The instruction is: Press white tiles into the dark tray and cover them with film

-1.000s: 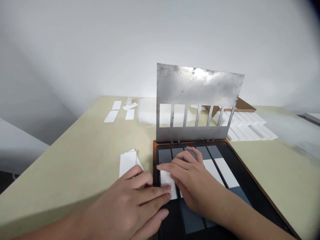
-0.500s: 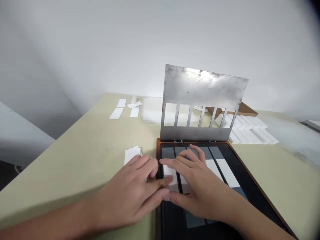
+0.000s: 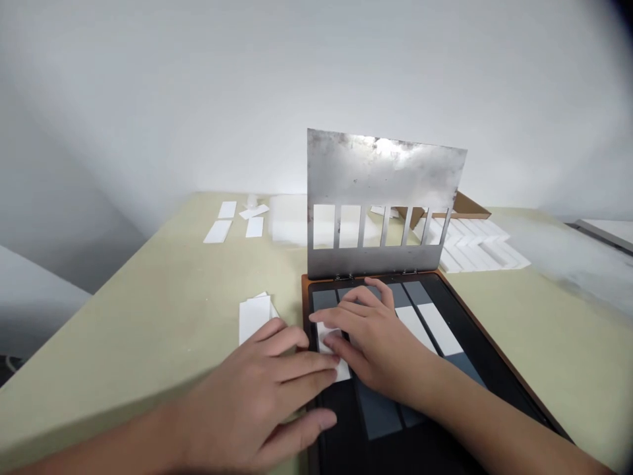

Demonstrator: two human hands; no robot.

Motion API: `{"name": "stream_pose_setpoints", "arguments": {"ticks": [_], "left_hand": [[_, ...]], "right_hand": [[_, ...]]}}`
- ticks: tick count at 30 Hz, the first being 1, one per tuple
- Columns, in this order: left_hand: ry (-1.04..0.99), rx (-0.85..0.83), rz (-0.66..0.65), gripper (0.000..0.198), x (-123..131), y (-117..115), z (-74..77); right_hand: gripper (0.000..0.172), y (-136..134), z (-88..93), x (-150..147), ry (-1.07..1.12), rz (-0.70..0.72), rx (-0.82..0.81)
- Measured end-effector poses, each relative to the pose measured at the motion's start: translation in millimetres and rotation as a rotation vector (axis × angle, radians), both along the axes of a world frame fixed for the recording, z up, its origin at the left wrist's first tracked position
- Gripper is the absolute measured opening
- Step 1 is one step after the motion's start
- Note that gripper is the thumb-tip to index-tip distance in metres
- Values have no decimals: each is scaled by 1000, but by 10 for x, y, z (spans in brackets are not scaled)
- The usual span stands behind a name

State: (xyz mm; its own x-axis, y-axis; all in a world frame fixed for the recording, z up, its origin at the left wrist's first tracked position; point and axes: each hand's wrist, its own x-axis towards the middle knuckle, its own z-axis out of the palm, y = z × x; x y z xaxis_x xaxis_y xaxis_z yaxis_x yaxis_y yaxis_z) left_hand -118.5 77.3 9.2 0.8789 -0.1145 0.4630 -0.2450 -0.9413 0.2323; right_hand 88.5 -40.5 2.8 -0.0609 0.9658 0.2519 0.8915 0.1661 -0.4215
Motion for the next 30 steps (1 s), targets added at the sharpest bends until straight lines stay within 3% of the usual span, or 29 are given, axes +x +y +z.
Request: {"name": "stream_pose_setpoints", "arguments": {"ticks": [5,12,20,26,30], "left_hand": [[8,-36,63,21,-3,-16,-65],[70,-17,81,23,4,-19,18],[87,-49,63,20,17,-4,24],[99,-83,37,19,24,10,29],[99,-101,63,17,28,34,43]], "right_hand": [[32,-23,50,10,-21,-1,8],[50,1,23,93,-312,-160,-14],[40,-73,31,121,-272,-122,34],[61,-184,128,139,-130,83,-14],[70,-187,94,124,-85,120,-29]]}}
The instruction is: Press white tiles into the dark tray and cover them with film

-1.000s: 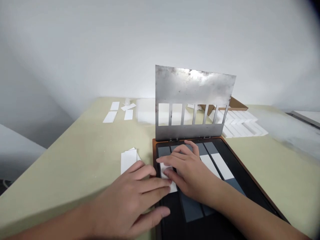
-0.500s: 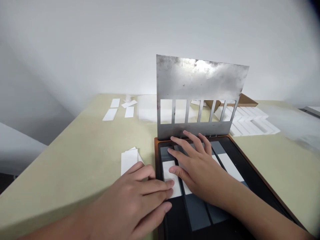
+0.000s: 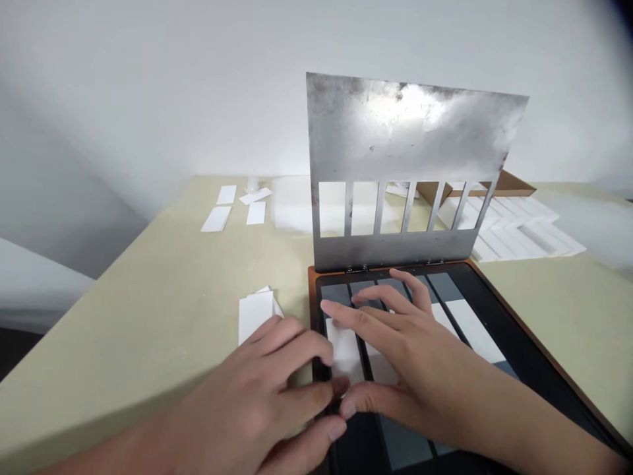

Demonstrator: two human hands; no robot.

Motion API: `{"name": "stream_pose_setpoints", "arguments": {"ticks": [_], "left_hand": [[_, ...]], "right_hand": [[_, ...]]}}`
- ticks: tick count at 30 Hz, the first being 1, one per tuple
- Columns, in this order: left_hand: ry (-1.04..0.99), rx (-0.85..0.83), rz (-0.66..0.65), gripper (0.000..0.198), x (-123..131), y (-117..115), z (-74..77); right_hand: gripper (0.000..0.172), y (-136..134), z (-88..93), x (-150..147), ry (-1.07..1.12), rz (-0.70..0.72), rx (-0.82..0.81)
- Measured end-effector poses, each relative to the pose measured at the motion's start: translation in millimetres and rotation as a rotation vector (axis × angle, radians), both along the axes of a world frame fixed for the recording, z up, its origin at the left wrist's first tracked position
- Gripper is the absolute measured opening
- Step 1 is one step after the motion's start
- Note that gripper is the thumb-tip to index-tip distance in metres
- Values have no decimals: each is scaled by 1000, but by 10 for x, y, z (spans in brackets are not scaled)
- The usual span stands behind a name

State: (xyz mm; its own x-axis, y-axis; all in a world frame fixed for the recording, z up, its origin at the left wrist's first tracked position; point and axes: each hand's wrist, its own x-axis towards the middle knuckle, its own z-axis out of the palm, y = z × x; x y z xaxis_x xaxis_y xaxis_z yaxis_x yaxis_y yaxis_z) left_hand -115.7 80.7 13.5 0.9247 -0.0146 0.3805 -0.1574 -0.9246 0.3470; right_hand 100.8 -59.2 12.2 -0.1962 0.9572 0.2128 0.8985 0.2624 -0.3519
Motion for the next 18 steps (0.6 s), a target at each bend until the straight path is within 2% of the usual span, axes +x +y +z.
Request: {"name": "stream_pose_setpoints", "arguments": {"ticks": [5,13,18], "left_hand": [[-8,12,0,23,-27,50,-28],[34,33,37,31,-7,107,-86],[-54,23,28,33,-130,110,-61]], "right_hand": [[74,21,-27,-79,33,-34,-36],[52,55,-50,-211,37,-102,-32],[39,85,-74,-203,56,-122,-11]]}}
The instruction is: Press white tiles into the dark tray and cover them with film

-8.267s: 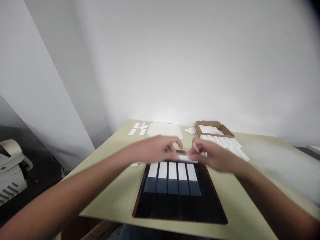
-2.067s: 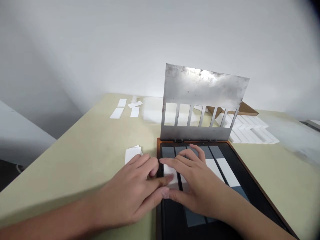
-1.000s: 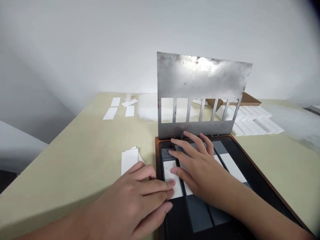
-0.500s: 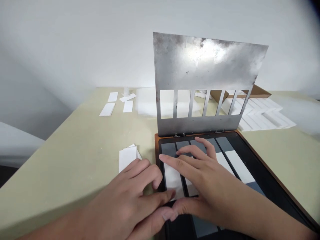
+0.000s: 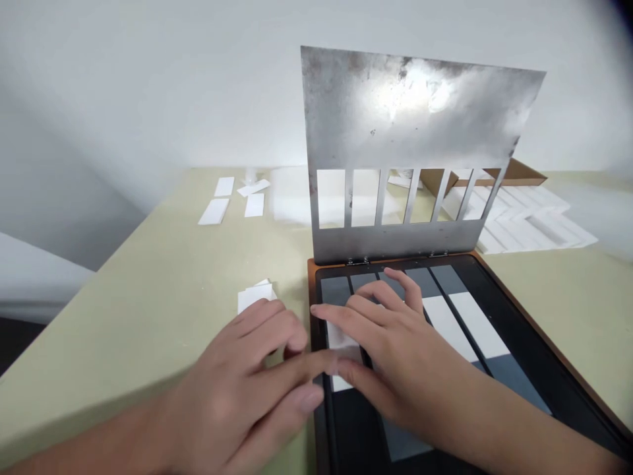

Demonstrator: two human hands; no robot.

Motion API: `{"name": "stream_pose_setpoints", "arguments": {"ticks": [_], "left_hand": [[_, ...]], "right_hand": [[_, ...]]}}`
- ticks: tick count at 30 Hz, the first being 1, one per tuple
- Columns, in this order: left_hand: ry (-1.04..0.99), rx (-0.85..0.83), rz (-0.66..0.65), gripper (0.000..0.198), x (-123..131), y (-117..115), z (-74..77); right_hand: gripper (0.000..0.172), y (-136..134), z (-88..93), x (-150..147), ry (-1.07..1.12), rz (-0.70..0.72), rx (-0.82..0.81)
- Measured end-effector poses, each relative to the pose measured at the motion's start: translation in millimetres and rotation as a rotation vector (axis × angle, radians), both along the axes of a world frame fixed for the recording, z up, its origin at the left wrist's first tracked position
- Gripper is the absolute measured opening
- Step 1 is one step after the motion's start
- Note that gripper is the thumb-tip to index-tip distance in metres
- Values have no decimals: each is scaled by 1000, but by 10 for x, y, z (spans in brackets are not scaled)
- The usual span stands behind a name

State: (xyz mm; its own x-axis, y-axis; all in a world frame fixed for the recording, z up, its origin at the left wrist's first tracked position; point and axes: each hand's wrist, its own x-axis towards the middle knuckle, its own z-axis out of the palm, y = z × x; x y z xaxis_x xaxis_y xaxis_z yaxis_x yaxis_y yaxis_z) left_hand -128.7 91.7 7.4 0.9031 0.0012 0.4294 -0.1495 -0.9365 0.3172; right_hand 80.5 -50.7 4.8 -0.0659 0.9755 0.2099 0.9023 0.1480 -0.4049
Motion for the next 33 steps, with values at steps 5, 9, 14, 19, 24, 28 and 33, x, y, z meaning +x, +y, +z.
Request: {"name": "stream_pose_setpoints", "arguments": {"ticks": [5,9,14,19,24,28,33], "left_hand": [[-48,41,-194,37,7,-41,75],[102,134,-245,38,111,-8,180],[109,107,-202,35,143,16,181],[33,23,-71,26,158,-30,91],[36,6,-48,27,150,-57,79],[41,-38,-51,26,146,-55,84],[52,-24,-52,26,173,-45,80]], "right_hand": [[31,47,-19,5,12,-18,51],[28,64,-29,14,32,-26,85],[37,71,-55,40,20,-5,81],[53,58,-60,85,38,1,84],[53,-23,51,172,50,31,-28],[58,-66,102,191,48,90,-59],[61,-22,50,129,27,83,-15]]}}
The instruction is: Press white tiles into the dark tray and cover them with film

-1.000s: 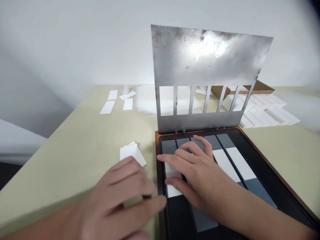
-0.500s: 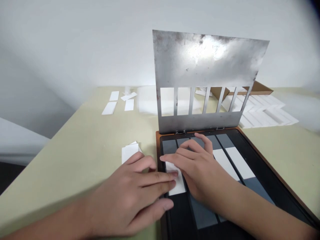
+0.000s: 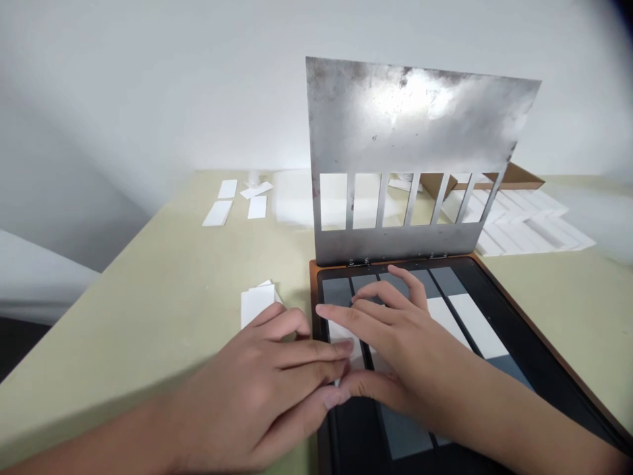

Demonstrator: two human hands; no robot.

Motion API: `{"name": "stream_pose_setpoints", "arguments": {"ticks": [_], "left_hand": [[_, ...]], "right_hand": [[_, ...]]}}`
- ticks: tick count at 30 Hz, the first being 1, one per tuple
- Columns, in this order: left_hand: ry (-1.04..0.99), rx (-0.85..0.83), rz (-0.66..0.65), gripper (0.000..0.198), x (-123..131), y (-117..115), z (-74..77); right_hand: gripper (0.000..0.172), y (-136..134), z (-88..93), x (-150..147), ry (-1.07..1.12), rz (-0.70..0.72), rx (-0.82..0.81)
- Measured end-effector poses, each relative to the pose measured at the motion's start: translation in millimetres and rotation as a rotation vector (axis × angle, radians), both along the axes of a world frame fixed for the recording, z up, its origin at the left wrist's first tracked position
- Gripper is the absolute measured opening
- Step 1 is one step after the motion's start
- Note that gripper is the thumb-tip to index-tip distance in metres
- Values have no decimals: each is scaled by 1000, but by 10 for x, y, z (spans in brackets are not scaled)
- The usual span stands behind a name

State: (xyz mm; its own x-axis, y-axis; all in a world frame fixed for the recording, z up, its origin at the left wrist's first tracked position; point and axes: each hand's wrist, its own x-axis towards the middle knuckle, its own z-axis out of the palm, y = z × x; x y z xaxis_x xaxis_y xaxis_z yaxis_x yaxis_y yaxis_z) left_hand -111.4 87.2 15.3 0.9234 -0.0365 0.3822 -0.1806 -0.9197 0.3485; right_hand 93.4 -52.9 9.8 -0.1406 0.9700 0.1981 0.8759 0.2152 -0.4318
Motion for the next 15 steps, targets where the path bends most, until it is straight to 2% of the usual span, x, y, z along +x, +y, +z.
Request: {"name": "stream_pose_setpoints", "arguments": {"ticks": [8,12,15], "left_hand": [[-149,-23,-57,21,-127,20,-43],[-69,55,-133,26,-93,6,-29],[-4,120,-91,26,-36,-16,17]], "right_hand": [[40,44,-44,-34,-5,-34,71],[34,67,-49,-50,0,-48,61],[35,73,-44,-45,-1,-56,62]]}}
